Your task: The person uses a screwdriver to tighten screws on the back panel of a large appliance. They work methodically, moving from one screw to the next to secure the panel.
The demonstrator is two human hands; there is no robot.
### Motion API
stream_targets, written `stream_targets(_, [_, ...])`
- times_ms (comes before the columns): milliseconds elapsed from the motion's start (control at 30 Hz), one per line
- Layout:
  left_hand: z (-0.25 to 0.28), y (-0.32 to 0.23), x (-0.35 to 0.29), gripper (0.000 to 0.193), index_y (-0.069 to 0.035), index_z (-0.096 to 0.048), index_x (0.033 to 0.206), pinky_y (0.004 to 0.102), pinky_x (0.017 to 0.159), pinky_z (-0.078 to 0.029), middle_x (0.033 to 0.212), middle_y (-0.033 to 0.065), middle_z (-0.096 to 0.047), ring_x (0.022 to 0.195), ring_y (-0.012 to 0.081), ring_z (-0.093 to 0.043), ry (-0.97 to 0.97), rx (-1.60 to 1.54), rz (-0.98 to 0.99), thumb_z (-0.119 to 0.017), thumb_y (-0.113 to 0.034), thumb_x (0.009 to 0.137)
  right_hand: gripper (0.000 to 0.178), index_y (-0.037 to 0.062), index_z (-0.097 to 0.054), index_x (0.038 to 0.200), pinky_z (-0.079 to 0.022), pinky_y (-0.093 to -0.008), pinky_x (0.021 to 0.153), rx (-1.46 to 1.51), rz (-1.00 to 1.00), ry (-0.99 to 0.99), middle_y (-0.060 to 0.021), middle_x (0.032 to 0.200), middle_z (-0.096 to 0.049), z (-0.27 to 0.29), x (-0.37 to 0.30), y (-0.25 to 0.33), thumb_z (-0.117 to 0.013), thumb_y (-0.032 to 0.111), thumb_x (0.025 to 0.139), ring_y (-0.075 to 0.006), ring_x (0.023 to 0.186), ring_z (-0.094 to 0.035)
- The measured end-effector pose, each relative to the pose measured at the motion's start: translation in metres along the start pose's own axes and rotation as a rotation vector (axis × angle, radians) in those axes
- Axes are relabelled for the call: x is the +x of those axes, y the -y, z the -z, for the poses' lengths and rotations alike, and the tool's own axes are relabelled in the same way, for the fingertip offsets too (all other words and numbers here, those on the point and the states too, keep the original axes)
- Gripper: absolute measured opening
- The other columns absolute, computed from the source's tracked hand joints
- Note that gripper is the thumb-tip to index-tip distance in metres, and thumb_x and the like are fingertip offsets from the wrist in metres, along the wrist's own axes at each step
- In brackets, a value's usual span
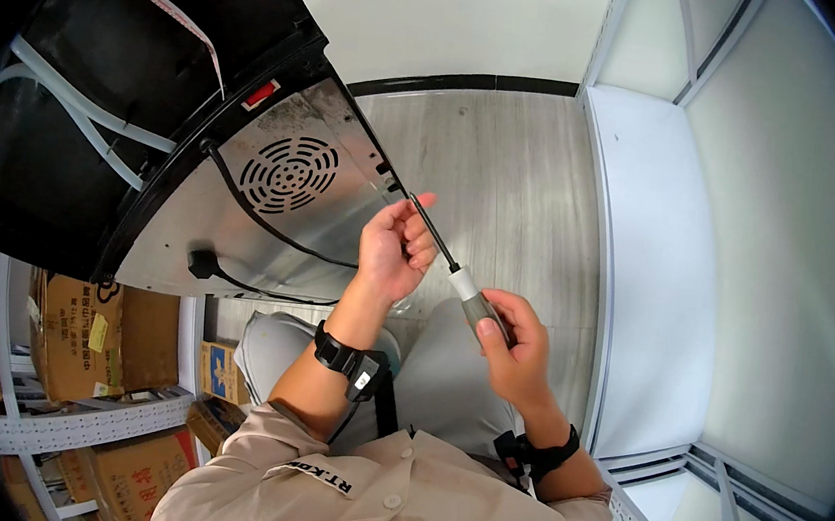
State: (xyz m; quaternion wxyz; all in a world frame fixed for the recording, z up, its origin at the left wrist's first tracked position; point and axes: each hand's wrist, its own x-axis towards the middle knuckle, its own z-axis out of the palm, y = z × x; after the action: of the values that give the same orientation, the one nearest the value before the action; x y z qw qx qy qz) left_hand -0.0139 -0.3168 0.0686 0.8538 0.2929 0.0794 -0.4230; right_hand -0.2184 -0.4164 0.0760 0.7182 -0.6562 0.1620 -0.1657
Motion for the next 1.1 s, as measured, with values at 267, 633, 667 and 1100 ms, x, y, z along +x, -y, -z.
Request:
stream_targets(267, [-0.008,0.02,-0.031,0.031,0.002,-0.054,0.113,0.0248,0.049,-0.031,0.075,0.0008,-0.046,0.06,0.0112,-0.037,0.05,0.166,0.239,-0.038,-0.013,0.092,0.044,-0.0036,-0.046,0.132,-0.047,-0.0269,0.08,-0.027,0.145,-0.125,-0.0075,0.108,-0.06,0.004,-0.009,-0.019,-0.06,0.009,0.093,-0.0114,0.092,-0.057])
stream_targets(633, [-0.003,0.061,-0.052,0.075,-0.004,-0.06,0.113,0.0231,0.052,-0.028,0.077,-0.0004,-0.054,0.059,0.0081,-0.035,-0.01,0.549,0.287,-0.026,-0.069,0.097,0.038,-0.0017,-0.055,0.121,-0.052,-0.0323,0.076,-0.304,0.131,-0.148,-0.0117,0.098,-0.068,-0.022,0.005,-0.003,-0.066,0.006,0.085,-0.018,0.088,-0.066])
stream_targets(667, [-0.001,0.064,-0.052,0.075,-0.004,-0.06,0.112,0.0235,0.052,-0.027,0.078,0.0001,-0.055,0.059,0.008,-0.035,-0.021,0.561,0.279,-0.026,-0.069,0.097,0.037,-0.0014,-0.056,0.119,-0.052,-0.0328,0.075,-0.315,0.14,-0.154,-0.0127,0.097,-0.068,-0.024,0.005,-0.004,-0.066,0.005,0.085,-0.0202,0.087,-0.067])
stream_targets(1100, [0.003,0.069,-0.049,0.078,0.001,-0.061,0.113,0.0303,0.079,-0.048,0.097,0.0084,-0.063,0.085,0.0165,-0.059,-0.024,0.68,0.193,-0.023,-0.066,0.099,0.037,-0.0004,-0.058,0.114,-0.052,-0.0338,0.071,-0.418,0.266,-0.214,-0.0142,0.094,-0.068,-0.031,0.004,-0.02,-0.071,0.004,0.08,-0.0245,0.081,-0.068])
